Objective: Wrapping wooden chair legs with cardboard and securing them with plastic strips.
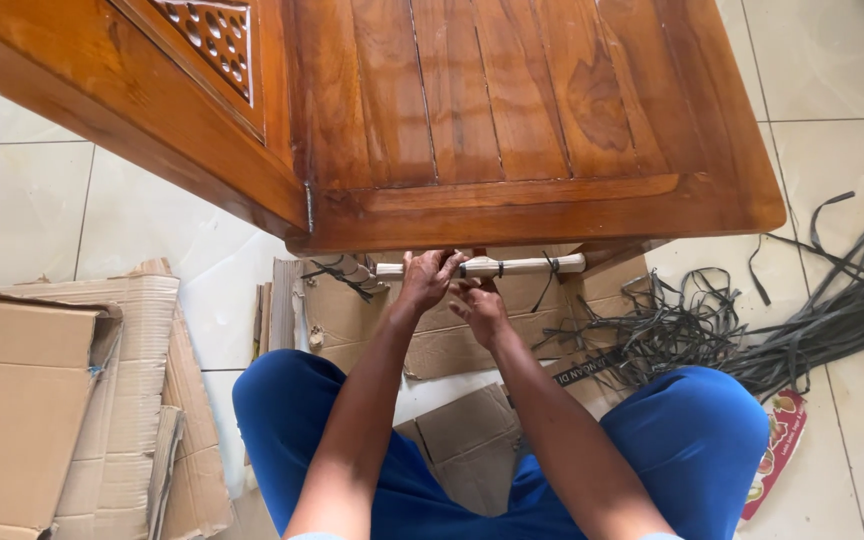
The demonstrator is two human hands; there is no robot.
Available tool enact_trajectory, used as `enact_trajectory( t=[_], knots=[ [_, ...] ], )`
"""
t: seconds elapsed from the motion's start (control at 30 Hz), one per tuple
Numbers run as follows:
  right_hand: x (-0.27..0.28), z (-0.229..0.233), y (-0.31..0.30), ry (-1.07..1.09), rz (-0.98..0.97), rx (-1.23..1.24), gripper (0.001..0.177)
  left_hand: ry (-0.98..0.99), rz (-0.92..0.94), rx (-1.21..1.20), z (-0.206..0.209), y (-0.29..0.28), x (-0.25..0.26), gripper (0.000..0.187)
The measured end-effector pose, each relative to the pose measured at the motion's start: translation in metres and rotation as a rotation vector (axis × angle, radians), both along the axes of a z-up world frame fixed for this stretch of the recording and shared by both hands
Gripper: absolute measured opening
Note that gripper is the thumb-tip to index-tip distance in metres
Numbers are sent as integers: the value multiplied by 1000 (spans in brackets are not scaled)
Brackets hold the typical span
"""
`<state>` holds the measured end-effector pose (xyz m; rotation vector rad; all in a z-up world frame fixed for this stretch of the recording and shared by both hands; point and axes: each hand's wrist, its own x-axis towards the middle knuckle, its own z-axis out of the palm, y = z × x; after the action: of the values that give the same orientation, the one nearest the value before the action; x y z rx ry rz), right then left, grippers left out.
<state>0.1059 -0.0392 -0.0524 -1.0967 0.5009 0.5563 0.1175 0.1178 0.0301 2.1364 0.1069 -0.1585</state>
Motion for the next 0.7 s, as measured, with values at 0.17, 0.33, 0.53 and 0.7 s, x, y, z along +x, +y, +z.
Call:
enact_trajectory(
  t=[0.17,0.33,0.53,0.7],
  knots=[
    [11,-7,7,38,43,33,68,12,-31,23,-16,3,4,27],
    [2,9,8,17,37,-192,53,3,-32,27,-31,4,9,19],
    [7,32,0,22,2,42,43,-4,-21,38,-30,2,7,16],
    [13,29,2,142,-74,234,39,-12,22,43,-28,0,8,17]
  ],
)
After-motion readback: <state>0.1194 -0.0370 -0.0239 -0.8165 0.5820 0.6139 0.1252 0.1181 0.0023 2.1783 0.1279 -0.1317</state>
